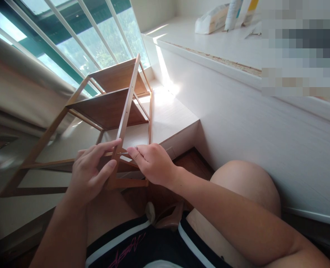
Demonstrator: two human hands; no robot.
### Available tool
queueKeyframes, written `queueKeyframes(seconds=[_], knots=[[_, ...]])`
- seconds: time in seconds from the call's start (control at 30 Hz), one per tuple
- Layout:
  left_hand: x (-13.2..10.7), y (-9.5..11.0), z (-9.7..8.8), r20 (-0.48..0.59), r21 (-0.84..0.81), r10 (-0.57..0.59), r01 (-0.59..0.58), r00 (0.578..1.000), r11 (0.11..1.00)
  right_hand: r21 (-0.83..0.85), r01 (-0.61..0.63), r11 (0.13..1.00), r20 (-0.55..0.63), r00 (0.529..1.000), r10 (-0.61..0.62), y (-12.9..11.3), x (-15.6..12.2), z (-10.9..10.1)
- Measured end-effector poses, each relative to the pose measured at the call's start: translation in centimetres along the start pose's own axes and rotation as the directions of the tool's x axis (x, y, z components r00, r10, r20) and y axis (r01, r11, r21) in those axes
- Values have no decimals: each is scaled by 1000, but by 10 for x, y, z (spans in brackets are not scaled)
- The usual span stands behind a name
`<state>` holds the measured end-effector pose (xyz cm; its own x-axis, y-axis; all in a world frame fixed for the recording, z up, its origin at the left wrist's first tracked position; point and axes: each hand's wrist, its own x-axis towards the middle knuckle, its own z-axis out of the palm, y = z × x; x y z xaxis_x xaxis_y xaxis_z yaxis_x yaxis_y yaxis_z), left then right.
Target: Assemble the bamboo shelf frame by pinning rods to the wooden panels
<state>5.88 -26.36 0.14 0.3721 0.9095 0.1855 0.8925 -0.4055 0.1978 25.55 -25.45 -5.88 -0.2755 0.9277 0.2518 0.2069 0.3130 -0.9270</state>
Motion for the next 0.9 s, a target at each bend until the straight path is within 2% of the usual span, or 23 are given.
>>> queueKeyframes(seconds=[0.13,0.33,0.57,0.7,0.9], knots=[[-1,0,0,-2,-3,1,-1,1000,1000,84,-87,993,-12,996,88,-4,0,3],[0,0,0,-1,-4,2,-2,1000,1000,94,-117,989,-26,992,120,-7,-1,2],[-1,0,-1,7,3,-5,5,1000,1000,15,-23,1000,-50,998,23,-7,0,-7],[-1,0,-1,-3,2,-3,3,1000,1000,-82,45,996,-19,999,-47,-6,1,-7],[0,0,0,-1,9,-5,5,1000,1000,-176,89,980,19,996,-87,-2,1,-7]])
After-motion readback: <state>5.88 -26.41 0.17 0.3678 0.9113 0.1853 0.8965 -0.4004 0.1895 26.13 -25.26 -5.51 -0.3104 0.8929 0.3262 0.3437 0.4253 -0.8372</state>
